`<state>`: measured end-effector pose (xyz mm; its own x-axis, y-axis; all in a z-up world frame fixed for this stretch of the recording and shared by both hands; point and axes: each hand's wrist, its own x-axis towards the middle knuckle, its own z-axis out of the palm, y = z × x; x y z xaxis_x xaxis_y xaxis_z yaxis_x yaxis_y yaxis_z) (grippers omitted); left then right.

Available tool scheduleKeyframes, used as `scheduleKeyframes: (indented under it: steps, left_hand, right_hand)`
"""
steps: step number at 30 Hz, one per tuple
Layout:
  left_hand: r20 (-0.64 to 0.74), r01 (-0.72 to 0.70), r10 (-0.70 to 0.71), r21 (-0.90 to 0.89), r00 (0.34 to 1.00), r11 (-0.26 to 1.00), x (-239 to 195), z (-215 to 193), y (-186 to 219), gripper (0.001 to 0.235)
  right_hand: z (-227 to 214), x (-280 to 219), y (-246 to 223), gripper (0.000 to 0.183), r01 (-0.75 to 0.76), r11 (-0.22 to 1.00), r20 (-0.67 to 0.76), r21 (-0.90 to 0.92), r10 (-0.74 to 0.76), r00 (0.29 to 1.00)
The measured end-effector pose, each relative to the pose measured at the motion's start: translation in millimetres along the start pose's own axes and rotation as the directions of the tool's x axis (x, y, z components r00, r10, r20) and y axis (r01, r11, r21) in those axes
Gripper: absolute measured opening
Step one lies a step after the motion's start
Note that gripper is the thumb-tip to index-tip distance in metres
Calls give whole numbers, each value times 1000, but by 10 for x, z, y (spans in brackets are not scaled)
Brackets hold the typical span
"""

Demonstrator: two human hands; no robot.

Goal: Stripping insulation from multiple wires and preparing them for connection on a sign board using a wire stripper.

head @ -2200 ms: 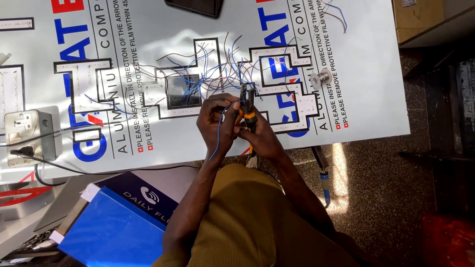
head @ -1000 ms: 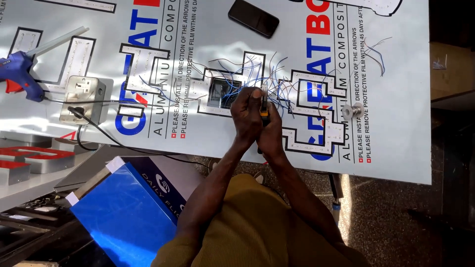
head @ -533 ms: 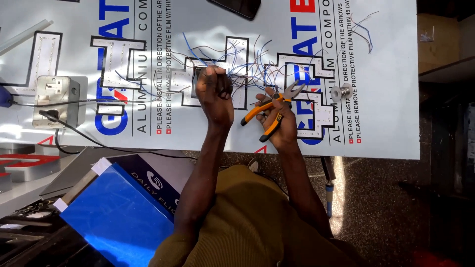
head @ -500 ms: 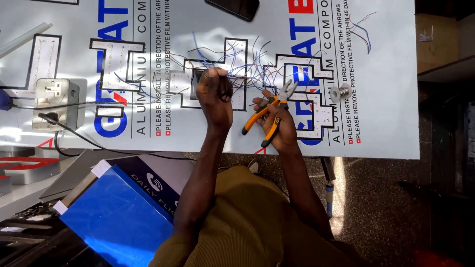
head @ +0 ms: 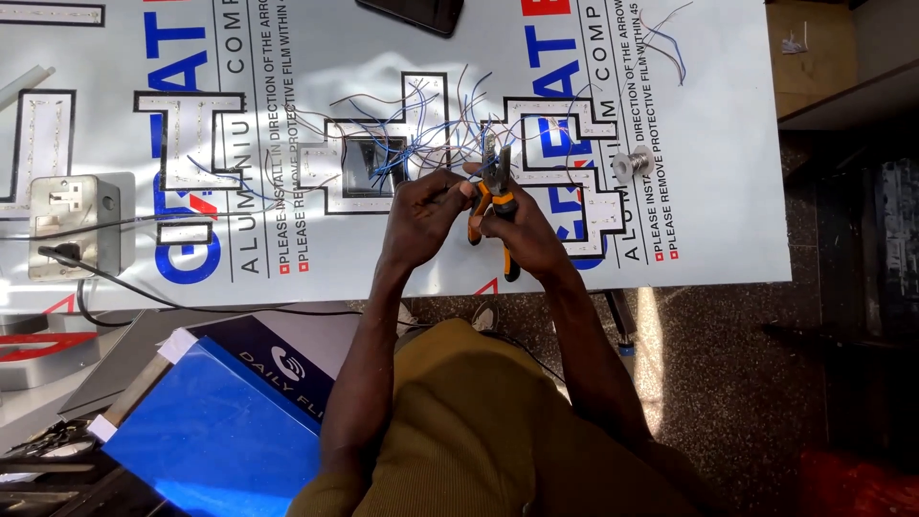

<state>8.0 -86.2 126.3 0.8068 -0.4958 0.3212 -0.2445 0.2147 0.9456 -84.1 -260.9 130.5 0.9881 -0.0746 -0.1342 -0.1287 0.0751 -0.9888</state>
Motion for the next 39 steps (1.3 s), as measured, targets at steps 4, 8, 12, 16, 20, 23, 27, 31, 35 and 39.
scheduleKeyframes:
  steps: [4, 8, 12, 16, 20, 23, 27, 31, 35, 39]
  left_hand:
    - [12, 6, -6, 24, 1000, 1000, -37, -20, 45, 23]
    - [-54, -82, 91, 164, 994, 983, 7, -109, 79, 13]
    - [-315, -188, 418, 562, 852, 806, -78, -119, 310, 23]
    - [-220, 16, 80, 402, 972, 916, -260, 156, 212, 44]
    - [-256, 36, 2, 144, 967, 989, -203, 182, 59, 25]
    - [-311, -47, -26, -225, 950, 973, -189, 144, -282, 11]
    - [-300, -144, -76, -645, 951, 750, -256, 40, -547, 15]
    - [-303, -186, -2, -592, 953, 784, -125, 60, -441, 28]
    - [-564, -241, 96, -189, 820, 952, -88, 206, -555, 29]
    - [-695, -210, 174, 34, 697, 977, 78, 322, -406, 31]
  right_hand:
    - [-6, 12, 92, 70, -11, 1000, -2, -5, 11, 1000]
    - [-28, 44, 260, 31, 95, 989, -81, -115, -105, 991]
    - [-57, 92, 345, 18, 135, 969, -143, -207, -167, 976]
    - [76, 60, 340, 15, 99, 979, -142, -180, -125, 982]
    - [298, 10, 524, 24, 103, 983, -155, -155, -127, 980]
    - [390, 50, 785, 35, 92, 996, -147, -11, -92, 985]
    - [486, 129, 886, 49, 98, 992, -82, 82, -91, 992]
    - [752, 200, 759, 41, 95, 988, -134, 122, -78, 988]
    - [914, 181, 708, 23, 110, 987, -318, 115, -68, 946]
    - [1044, 146, 725, 21, 117, 959, -532, 259, 41, 845]
